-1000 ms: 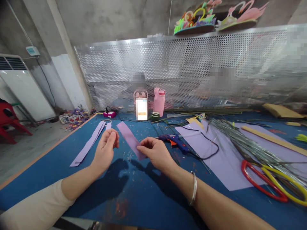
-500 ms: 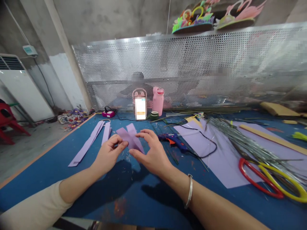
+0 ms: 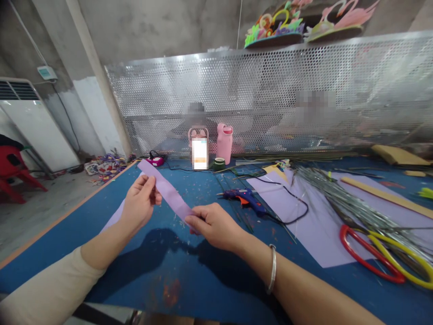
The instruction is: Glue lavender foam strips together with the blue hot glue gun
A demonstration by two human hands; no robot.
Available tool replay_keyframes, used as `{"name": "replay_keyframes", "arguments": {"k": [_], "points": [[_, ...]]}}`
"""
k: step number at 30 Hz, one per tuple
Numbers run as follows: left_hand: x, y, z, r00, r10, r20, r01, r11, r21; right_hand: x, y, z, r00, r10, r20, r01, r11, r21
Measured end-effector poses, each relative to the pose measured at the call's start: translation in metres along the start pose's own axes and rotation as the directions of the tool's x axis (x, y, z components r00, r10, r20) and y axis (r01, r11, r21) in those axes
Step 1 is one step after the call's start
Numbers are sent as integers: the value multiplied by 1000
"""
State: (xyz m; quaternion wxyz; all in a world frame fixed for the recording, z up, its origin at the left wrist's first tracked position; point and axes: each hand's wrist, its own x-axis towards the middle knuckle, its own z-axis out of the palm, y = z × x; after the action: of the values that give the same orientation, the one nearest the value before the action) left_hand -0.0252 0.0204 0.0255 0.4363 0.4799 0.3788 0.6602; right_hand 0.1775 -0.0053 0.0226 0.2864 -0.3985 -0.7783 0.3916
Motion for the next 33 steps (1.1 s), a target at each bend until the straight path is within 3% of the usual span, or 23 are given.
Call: {"name": "replay_keyframes", "arguments": {"k": [3, 5, 7, 9, 10, 11, 14, 16, 25, 33], "points": [[8, -1, -5, 999, 25, -46, -25, 1000, -12, 1, 1, 4, 994, 99, 41, -103, 987, 123], [6, -3, -5, 999, -38, 10, 38, 999, -21, 2, 1, 6, 991, 126, 45, -132, 980, 149], [0, -7, -2, 964, -152, 216, 150, 988, 26, 2, 1, 7, 988, 148, 41, -153, 975, 164], [-6, -11, 1, 867, -252, 429, 205, 967, 153, 2, 0, 8, 987, 154, 35, -158, 973, 168], [-8, -13, 2, 842, -275, 463, 195, 957, 214, 2, 0, 8, 988, 151, 31, -154, 974, 166], [-9, -14, 3, 851, -276, 447, 174, 951, 255, 2, -1, 7, 989, 144, 24, -146, 976, 162], [-4, -17, -1, 949, -193, 250, 123, 954, 272, 2, 0, 3, 992, 125, -4, -124, 984, 125], [2, -17, -5, 975, -153, 162, 108, 960, 259, 2, 2, 1, 991, 137, 0, -136, 985, 108], [24, -22, -20, 993, -112, 41, 102, 975, 198, 4, 7, -4, 974, 209, 84, -222, 955, 198], [28, -14, -19, 977, -199, 83, 177, 960, 218, 4, 11, 0, 968, 215, 128, -241, 942, 236]]}}
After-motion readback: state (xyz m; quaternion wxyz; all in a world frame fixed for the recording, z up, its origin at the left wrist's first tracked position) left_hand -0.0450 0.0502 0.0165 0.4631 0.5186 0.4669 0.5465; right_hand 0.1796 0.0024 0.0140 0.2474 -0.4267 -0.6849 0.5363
